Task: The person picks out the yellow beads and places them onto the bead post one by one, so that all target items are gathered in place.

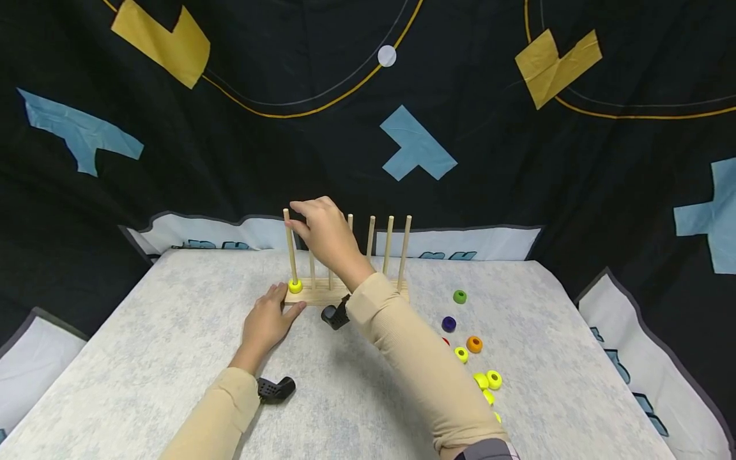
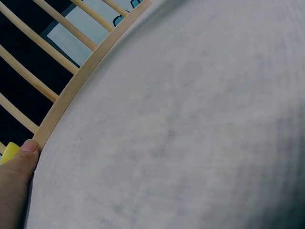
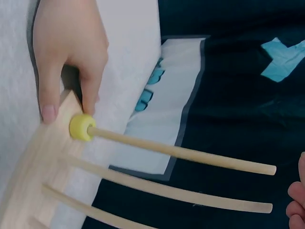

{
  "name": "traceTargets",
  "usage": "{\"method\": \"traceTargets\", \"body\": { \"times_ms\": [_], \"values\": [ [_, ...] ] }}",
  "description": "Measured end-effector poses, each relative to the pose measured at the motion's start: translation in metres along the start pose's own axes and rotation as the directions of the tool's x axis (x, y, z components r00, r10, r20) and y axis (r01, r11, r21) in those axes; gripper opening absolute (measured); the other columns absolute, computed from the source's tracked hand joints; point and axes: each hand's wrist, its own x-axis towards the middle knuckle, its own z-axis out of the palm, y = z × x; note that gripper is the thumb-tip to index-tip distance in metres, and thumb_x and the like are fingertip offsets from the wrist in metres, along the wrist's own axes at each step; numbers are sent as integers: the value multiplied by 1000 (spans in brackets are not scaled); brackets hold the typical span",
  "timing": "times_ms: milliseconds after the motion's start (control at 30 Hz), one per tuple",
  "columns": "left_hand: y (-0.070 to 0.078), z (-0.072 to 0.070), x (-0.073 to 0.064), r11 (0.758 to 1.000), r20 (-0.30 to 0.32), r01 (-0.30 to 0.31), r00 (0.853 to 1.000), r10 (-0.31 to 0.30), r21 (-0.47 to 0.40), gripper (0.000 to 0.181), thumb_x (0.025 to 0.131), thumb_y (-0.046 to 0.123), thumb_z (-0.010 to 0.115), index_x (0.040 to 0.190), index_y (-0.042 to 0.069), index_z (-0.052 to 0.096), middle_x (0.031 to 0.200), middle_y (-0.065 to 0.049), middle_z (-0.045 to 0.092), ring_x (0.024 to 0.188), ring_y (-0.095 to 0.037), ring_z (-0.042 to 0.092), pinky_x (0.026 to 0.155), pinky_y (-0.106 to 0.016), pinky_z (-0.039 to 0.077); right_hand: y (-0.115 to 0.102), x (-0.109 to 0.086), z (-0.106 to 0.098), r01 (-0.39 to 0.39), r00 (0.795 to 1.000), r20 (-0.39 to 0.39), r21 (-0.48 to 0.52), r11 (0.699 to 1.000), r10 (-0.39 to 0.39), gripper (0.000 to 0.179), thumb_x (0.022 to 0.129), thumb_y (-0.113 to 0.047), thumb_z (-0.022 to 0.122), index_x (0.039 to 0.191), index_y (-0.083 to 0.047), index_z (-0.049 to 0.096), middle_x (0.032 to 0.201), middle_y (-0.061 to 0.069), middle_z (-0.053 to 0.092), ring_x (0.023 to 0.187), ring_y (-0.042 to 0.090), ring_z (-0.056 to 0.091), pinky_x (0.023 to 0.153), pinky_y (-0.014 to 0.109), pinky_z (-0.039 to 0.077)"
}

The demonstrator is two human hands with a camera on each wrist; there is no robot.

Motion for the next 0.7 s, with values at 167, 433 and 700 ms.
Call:
{"method": "traceTargets", "body": {
  "times_ms": [167,433,700],
  "values": [
    [0,0,0,1000,-4,-11,1000,11,7,75,95,52,61,149,4,42,155,-19,41,144,-40,39,114,-60,37,3,-18,2,21,1000,-8,43,999,-21,39,94,-25,69,129,-9,66,128,4,69,121,18,59,104,28,51],
    [2,-1,0,1000,1,-11,1000,11,21,76,95,52,61,150,4,42,155,-18,41,143,-41,39,112,-62,38,7,-45,9,128,991,19,51,990,-129,36,92,-23,71,125,-7,69,121,5,72,115,17,63,97,24,54],
    [1,-2,1,999,24,-16,1000,15,31,74,96,52,59,150,5,40,156,-19,41,142,-43,40,111,-63,39,2,-73,17,216,966,136,34,976,-218,36,92,-22,71,124,-6,68,121,5,73,115,19,64,99,27,54]
  ]
}}
